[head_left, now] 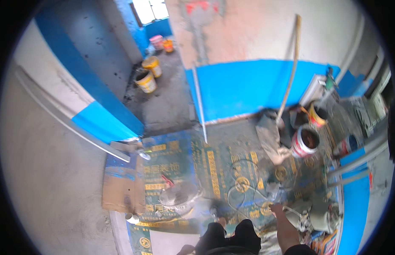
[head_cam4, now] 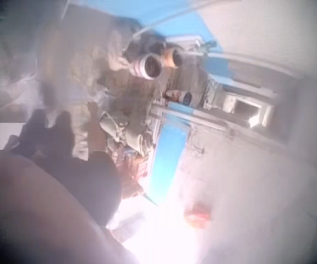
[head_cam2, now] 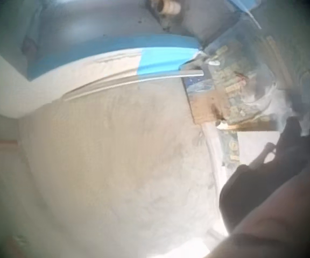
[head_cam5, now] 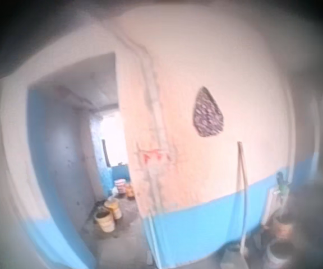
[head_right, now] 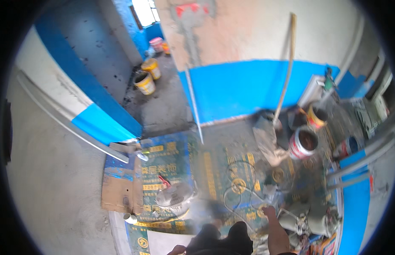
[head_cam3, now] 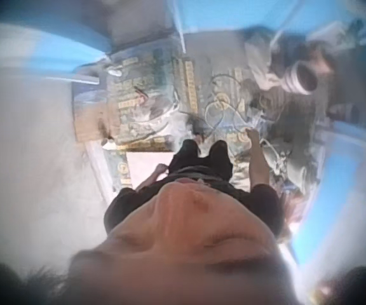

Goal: The person uses a tape measure and a pen to measure and mark locations on a blue wall and a ceramic tile.

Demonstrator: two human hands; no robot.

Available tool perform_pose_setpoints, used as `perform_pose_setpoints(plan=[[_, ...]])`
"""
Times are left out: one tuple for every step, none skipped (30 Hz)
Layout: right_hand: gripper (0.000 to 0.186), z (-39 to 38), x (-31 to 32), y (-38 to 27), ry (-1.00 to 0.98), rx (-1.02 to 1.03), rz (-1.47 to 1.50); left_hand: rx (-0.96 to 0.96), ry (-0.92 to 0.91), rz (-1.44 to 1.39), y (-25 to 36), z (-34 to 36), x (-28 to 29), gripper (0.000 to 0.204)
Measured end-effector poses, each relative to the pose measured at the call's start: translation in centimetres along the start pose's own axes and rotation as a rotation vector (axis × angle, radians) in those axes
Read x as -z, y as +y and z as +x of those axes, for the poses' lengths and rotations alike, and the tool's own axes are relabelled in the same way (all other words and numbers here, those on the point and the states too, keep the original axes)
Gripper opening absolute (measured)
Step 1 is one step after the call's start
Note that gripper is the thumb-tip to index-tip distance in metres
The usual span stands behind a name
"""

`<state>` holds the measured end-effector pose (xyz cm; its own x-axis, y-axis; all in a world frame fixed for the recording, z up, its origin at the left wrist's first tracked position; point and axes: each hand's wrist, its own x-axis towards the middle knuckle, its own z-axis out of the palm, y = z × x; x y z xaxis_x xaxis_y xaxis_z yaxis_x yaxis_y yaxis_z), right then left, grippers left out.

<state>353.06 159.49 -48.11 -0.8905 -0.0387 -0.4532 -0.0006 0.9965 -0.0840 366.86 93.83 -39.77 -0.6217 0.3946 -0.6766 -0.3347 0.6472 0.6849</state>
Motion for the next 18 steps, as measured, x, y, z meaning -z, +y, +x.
perform_pose_setpoints(plan=[[0.028,5.6,4.6,-2.7,0.012,0.038,-0.013,0.061,0.03,-0.02,0.5,-0.5,0.8,0.02],[0.045,11.2,9.6,-5.5,-0.113,-0.108,0.159,0.124,0.057,-0.04,1.0,-0.5,2.0,0.02],[0.064,15.6,15.2,-9.3,-0.061,-0.374,0.364,0.112,0.153,-0.039,1.4,-1.2,2.7,0.021],[0.073,19.9,19.8,-12.3,-0.041,-0.363,0.389,0.114,0.177,-0.058,1.9,-1.7,2.7,0.021],[0.072,23.7,24.5,-15.1,0.039,-0.302,0.382,0.218,0.247,-0.028,2.6,-2.4,2.3,0.02],[0.073,27.7,29.6,-17.4,-0.094,-0.238,0.407,0.32,0.316,0.0,3.6,-2.2,2.6,0.019],[0.068,30.7,32.5,-19.6,0.153,-0.172,0.445,0.395,0.356,-0.038,4.9,-1.7,2.6,0.02],[0.067,34.0,35.9,-21.7,0.217,-0.118,0.449,0.438,0.392,-0.088,6.0,-1.1,3.0,0.021],[0.066,37.4,39.4,-23.4,0.281,-0.064,0.456,0.475,0.428,-0.131,7.2,-0.1,3.4,0.021],[0.063,40.6,42.7,-25.4,0.314,-0.004,0.419,0.508,0.465,-0.182,8.4,0.7,3.4,0.022],[0.06,43.4,45.8,-27.0,0.343,0.054,0.379,0.543,0.5,-0.229,9.7,1.6,3.2,0.022],[0.062,46.3,48.7,-28.2,0.374,0.103,0.392,0.573,0.53,-0.277,11.0,2.6,3.0,0.023],[0.065,49.2,51.2,-29.4,0.397,0.158,0.399,0.605,0.564,-0.337,12.4,3.7,2.5,0.024],[0.062,51.6,53.1,-31.0,0.428,0.175,0.408,0.643,0.6,-0.397,13.9,4.4,1.6,0.024],[0.06,54.2,55.4,-32.7,0.464,0.199,0.416,0.68,0.637,-0.457,15.6,5.2,0.8,0.025],[0.06,56.8,56.8,-34.3,0.444,0.245,0.39,0.715,0.668,-0.512,17.5,5.9,0.0,0.026],[0.062,59.8,57.5,-35.5,0.517,0.258,0.409,0.743,0.702,-0.572,19.4,6.7,-1.1,0.027],[0.063,62.8,58.0,-36.6,0.579,0.277,0.427,0.78,0.731,-0.629,21.5,7.1,-2.5,0.027]])
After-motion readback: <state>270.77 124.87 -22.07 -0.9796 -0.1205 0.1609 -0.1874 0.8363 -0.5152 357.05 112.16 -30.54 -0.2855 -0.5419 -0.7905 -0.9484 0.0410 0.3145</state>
